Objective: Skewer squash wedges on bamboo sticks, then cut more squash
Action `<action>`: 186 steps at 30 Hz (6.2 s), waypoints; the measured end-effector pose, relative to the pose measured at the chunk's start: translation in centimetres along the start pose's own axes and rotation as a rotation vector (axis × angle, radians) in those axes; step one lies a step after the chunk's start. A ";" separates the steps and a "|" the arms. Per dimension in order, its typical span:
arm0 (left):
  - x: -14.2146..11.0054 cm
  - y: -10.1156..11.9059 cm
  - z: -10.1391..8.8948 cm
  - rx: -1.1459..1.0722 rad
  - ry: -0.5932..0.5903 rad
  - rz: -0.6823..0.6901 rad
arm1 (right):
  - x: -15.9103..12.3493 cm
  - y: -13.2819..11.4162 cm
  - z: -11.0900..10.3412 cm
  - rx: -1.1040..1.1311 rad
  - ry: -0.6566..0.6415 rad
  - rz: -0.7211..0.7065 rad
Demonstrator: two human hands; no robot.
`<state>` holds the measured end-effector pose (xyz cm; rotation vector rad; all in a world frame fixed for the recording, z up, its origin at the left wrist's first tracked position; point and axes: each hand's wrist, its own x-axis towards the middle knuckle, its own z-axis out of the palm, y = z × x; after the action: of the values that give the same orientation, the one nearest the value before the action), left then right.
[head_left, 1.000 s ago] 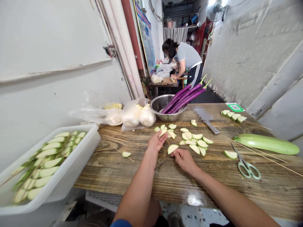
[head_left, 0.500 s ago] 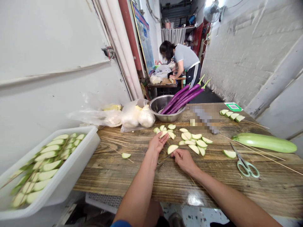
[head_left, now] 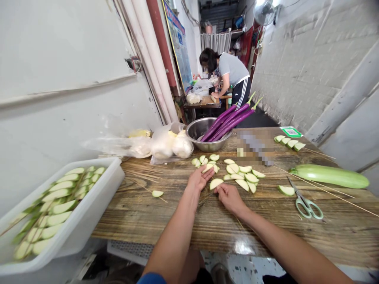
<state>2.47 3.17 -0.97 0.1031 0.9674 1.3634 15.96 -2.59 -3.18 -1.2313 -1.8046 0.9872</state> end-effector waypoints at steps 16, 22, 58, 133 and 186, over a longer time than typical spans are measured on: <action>-0.4 -0.5 0.2 -0.011 -0.061 0.030 | 0.4 0.4 0.1 -0.009 0.023 0.019; -0.3 -0.6 0.0 -0.003 -0.026 0.056 | 0.2 0.1 0.0 -0.018 -0.004 -0.015; -2.0 -2.2 0.6 0.390 -0.064 0.366 | 0.5 -0.1 -0.8 0.091 0.122 -0.013; 0.1 2.4 -1.5 -0.252 -0.103 0.136 | -0.3 -0.5 -1.4 0.115 -0.122 -0.104; -0.2 2.2 -1.2 0.000 0.014 0.310 | -0.2 -0.4 -1.3 0.034 -0.159 -0.084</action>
<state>0.05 2.98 -0.37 0.2521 0.9912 1.6492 16.99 -2.63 -2.25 -1.0734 -1.9360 1.0895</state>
